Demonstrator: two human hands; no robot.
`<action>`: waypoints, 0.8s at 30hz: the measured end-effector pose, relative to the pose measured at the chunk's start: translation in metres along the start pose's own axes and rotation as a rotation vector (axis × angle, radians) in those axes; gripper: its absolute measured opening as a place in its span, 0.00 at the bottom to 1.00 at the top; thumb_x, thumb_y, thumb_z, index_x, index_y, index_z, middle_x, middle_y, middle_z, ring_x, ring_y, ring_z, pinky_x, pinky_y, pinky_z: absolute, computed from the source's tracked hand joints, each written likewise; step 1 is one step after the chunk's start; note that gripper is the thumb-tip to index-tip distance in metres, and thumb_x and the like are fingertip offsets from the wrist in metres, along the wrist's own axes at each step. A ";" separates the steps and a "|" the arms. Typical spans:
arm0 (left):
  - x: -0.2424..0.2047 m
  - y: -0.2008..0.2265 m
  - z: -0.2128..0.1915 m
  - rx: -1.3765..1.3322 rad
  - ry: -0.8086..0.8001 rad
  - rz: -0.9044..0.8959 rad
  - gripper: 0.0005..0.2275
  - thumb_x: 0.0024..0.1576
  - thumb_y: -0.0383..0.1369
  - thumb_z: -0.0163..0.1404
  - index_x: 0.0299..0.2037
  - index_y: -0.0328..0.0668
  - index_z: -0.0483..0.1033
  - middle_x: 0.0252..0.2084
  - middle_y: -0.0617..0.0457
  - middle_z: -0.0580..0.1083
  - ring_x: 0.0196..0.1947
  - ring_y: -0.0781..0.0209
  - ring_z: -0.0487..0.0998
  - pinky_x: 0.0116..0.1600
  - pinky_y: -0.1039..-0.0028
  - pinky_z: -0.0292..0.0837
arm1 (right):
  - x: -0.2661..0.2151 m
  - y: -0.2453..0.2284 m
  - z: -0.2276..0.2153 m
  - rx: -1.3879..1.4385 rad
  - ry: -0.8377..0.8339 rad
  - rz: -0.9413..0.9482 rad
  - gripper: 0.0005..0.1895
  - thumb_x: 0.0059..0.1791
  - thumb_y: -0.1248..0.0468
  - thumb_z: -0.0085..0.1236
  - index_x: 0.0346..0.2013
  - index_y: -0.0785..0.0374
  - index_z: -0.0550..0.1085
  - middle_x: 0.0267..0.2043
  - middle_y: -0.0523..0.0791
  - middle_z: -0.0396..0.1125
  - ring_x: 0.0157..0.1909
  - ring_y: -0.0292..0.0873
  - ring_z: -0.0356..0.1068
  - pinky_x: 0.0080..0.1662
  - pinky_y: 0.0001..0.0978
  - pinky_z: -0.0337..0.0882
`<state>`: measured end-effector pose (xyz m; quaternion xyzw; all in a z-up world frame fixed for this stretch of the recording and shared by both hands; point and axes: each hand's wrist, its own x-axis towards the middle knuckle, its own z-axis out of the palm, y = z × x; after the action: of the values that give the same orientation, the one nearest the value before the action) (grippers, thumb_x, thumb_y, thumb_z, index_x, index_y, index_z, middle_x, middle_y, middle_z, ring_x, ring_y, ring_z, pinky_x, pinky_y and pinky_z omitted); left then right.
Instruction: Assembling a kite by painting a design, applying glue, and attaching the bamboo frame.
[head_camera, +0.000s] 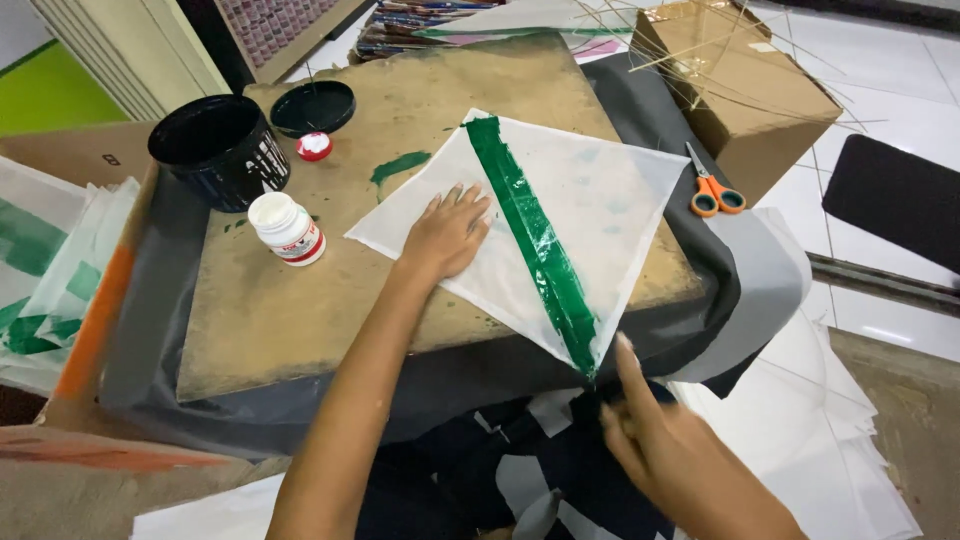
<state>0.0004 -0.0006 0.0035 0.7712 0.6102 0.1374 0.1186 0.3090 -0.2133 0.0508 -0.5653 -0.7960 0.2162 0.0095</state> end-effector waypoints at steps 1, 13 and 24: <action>0.000 0.000 -0.001 0.000 0.003 0.000 0.24 0.66 0.43 0.28 0.72 0.52 0.57 0.77 0.54 0.50 0.77 0.53 0.45 0.77 0.58 0.35 | -0.008 0.007 0.001 -0.002 0.002 -0.001 0.49 0.53 0.52 0.48 0.79 0.49 0.29 0.20 0.42 0.71 0.22 0.44 0.71 0.33 0.36 0.70; -0.009 0.004 -0.020 -0.248 -0.031 -0.027 0.25 0.66 0.45 0.28 0.74 0.57 0.51 0.79 0.57 0.44 0.79 0.58 0.39 0.77 0.59 0.25 | -0.069 0.066 0.003 -0.013 0.553 0.507 0.46 0.47 0.55 0.56 0.81 0.30 0.54 0.44 0.31 0.80 0.27 0.35 0.79 0.38 0.27 0.76; -0.025 -0.007 -0.052 -0.398 0.454 0.087 0.16 0.63 0.39 0.45 0.57 0.43 0.75 0.67 0.50 0.68 0.70 0.51 0.63 0.76 0.54 0.39 | -0.019 -0.071 -0.079 0.647 0.818 0.030 0.36 0.51 0.75 0.41 0.77 0.68 0.55 0.48 0.62 0.73 0.29 0.54 0.63 0.42 0.41 0.67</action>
<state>-0.0304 -0.0227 0.0482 0.7077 0.5488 0.4279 0.1220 0.2723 -0.2230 0.1516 -0.5831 -0.6116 0.2126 0.4907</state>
